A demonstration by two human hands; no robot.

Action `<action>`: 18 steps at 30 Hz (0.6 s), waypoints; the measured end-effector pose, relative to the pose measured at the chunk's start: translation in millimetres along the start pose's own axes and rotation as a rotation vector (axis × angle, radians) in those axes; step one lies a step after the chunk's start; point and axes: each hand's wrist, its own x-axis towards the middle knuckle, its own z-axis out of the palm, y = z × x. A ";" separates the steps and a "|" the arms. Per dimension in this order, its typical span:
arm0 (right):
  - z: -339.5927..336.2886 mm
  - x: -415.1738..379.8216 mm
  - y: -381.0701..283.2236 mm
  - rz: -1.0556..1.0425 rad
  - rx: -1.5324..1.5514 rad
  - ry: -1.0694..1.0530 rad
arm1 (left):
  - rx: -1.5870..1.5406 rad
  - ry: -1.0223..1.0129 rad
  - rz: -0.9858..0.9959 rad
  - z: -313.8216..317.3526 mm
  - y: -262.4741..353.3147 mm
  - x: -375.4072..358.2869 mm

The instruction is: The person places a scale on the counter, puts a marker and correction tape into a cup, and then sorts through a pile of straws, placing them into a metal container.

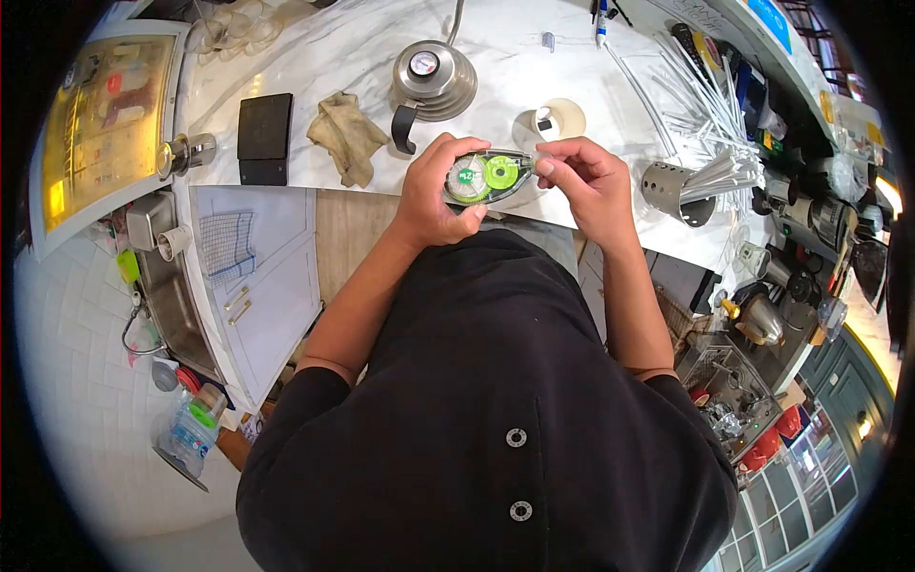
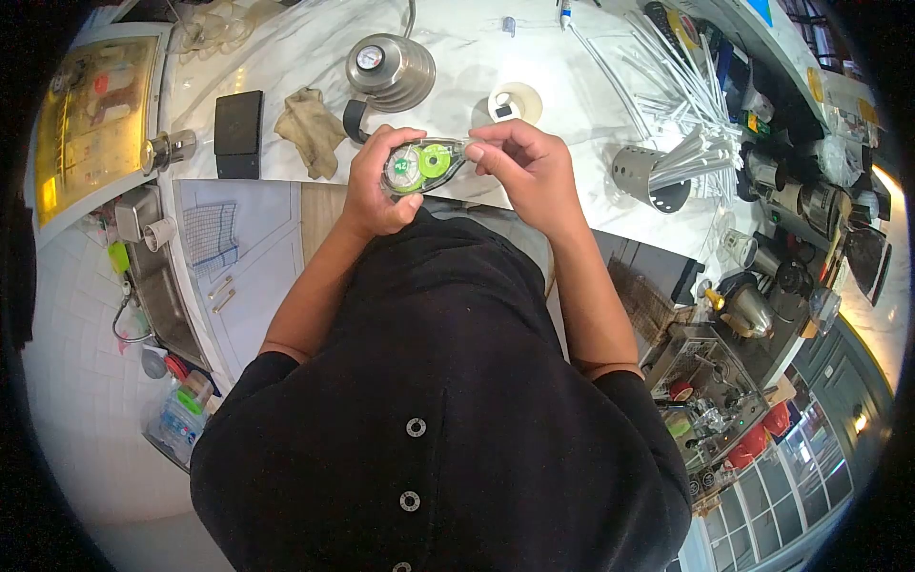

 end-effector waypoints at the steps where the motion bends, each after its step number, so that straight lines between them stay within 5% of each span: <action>1: -0.2 -0.6 0.9 0.007 -0.013 0.001 | 0.007 -0.008 0.014 -0.3 -0.5 -0.3; 18: -12.8 5.3 10.8 0.067 0.063 -0.112 | -0.065 -0.082 -0.001 4.2 -9.8 2.2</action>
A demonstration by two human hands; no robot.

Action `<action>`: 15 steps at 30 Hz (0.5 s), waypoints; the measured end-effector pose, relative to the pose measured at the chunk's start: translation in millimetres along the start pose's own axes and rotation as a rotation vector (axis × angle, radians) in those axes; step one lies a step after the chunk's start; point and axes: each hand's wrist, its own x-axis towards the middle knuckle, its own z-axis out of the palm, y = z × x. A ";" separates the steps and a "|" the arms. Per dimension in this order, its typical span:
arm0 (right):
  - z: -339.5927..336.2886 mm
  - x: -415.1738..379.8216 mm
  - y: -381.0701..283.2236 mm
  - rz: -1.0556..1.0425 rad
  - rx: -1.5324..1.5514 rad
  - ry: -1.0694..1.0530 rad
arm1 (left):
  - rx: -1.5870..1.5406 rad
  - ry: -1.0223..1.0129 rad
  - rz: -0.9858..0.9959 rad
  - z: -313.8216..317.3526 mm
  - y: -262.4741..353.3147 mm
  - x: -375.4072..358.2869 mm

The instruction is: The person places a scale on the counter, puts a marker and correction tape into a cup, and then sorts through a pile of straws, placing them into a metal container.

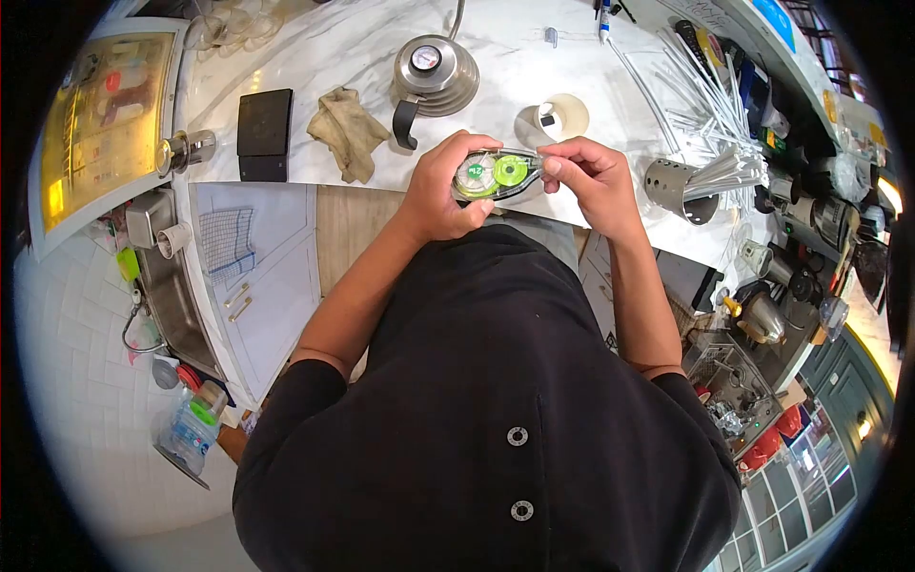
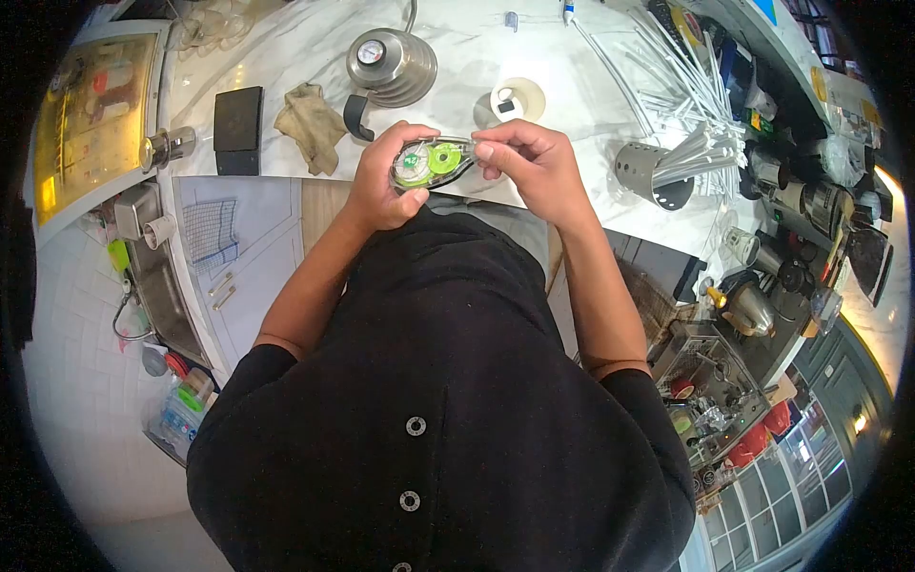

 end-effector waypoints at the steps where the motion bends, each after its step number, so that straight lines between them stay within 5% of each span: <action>1: 0.1 1.1 1.3 -0.005 -0.001 0.028 | -0.005 -0.008 -0.011 2.0 -2.0 0.4; 9: -1.1 8.6 7.4 0.030 0.133 0.358 | 0.084 -0.034 -0.213 45.7 -4.9 22.1; 15: -41.3 15.8 -1.7 -0.179 -0.178 0.583 | 0.089 -0.049 -0.295 41.6 -14.9 31.7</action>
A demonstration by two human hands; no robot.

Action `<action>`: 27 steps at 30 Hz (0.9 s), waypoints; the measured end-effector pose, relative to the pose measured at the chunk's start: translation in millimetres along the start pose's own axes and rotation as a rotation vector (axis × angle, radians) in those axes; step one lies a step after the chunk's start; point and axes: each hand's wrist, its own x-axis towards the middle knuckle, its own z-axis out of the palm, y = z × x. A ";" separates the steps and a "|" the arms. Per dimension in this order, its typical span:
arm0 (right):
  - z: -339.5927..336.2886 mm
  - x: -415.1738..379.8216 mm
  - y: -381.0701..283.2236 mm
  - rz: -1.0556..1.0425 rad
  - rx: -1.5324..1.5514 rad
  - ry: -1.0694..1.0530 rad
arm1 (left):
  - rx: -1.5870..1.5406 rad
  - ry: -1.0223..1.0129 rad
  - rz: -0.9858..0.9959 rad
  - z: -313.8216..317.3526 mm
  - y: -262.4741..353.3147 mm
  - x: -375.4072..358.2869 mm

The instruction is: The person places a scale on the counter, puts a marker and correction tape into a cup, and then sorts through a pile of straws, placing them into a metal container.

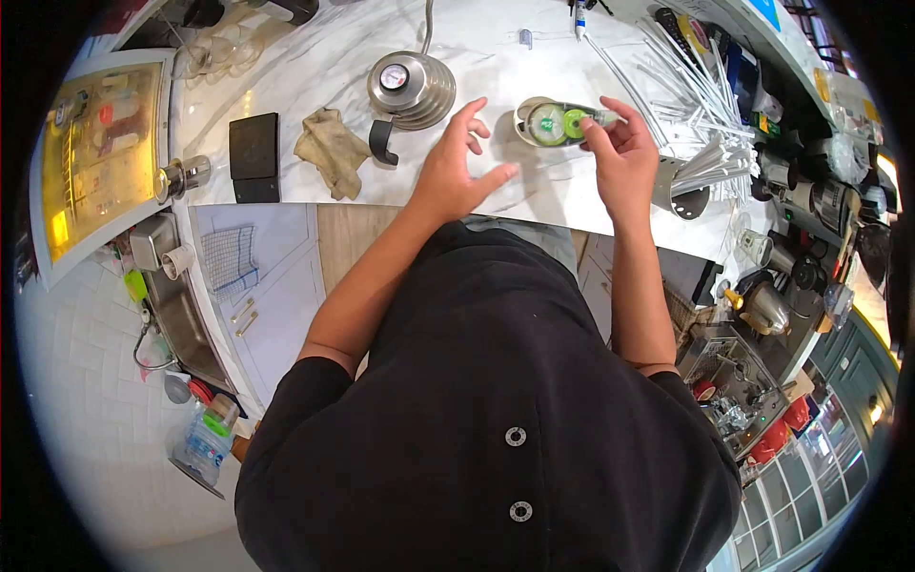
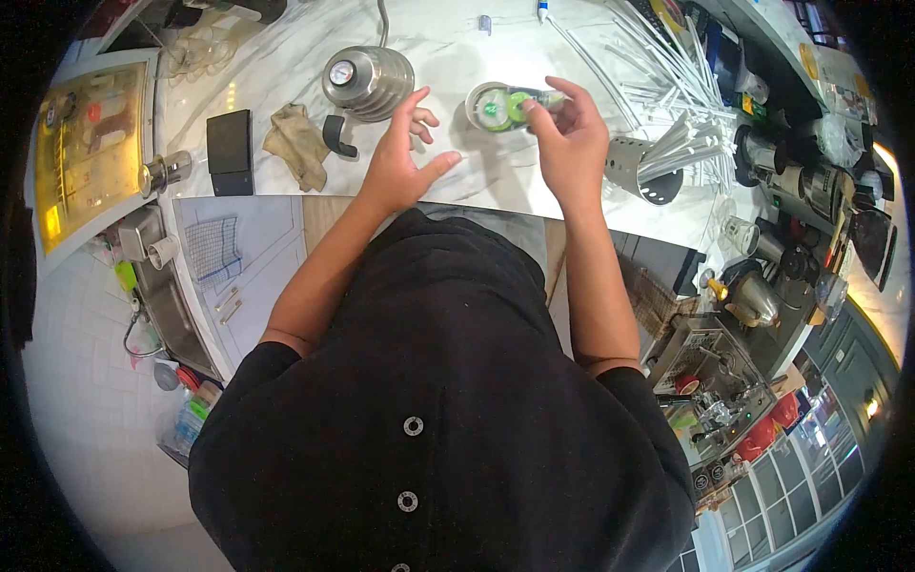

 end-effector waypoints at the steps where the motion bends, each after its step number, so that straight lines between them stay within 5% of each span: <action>1: -0.4 4.3 3.7 0.000 0.001 0.002 | -0.007 0.015 -0.056 0.7 -8.4 0.7; 3: 0.1 10.6 9.5 -0.120 -0.355 0.027 | 0.007 0.044 -0.126 1.4 -19.1 -0.7; 11: 26.0 14.2 50.2 -0.541 -0.792 -0.029 | 0.011 0.024 -0.189 8.0 -32.8 -8.0; 21: 23.0 23.6 41.8 -0.540 -0.717 0.050 | -0.013 0.051 -0.184 12.0 -38.5 8.9; 27: -0.7 102.4 64.5 -0.247 -0.423 0.179 | -0.072 0.081 -0.223 18.8 -44.9 30.2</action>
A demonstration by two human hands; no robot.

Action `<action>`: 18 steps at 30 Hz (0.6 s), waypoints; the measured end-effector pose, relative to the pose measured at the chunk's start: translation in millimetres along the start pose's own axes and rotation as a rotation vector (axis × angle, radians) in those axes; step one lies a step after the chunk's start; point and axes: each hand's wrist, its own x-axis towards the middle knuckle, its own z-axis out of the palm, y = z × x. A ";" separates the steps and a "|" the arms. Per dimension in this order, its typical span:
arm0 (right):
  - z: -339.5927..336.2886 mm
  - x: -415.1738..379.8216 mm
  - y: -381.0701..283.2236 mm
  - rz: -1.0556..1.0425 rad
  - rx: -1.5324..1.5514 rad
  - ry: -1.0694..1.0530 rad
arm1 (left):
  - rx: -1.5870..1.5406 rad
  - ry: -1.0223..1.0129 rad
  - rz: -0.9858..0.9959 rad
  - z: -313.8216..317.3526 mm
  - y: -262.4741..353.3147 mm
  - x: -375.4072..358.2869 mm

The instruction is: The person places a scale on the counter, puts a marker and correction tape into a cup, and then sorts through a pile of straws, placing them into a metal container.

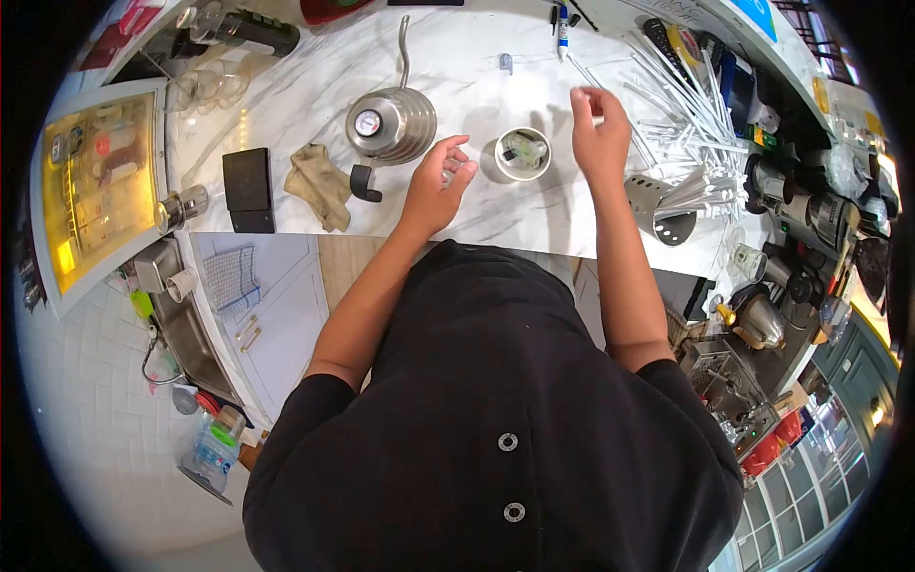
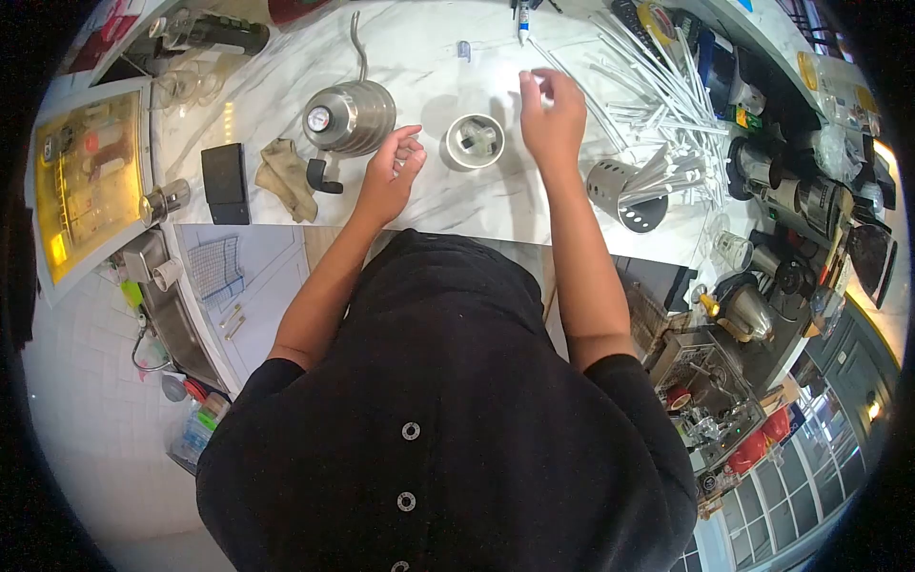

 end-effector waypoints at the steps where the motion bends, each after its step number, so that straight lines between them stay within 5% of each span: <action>1: 8.3 17.3 13.0 0.003 0.000 0.000 | 0.001 -0.002 -0.002 2.4 2.4 3.8; 9: 72.5 111.8 54.3 -0.077 -0.553 0.024 | -0.096 0.085 -0.016 21.7 2.8 35.9; 15: 78.1 127.0 68.3 -0.068 -0.521 -0.090 | -0.043 0.145 -0.016 42.2 12.3 106.0; 18: 56.6 112.1 39.7 0.032 -0.417 -0.136 | 0.141 0.205 0.142 52.3 26.1 140.7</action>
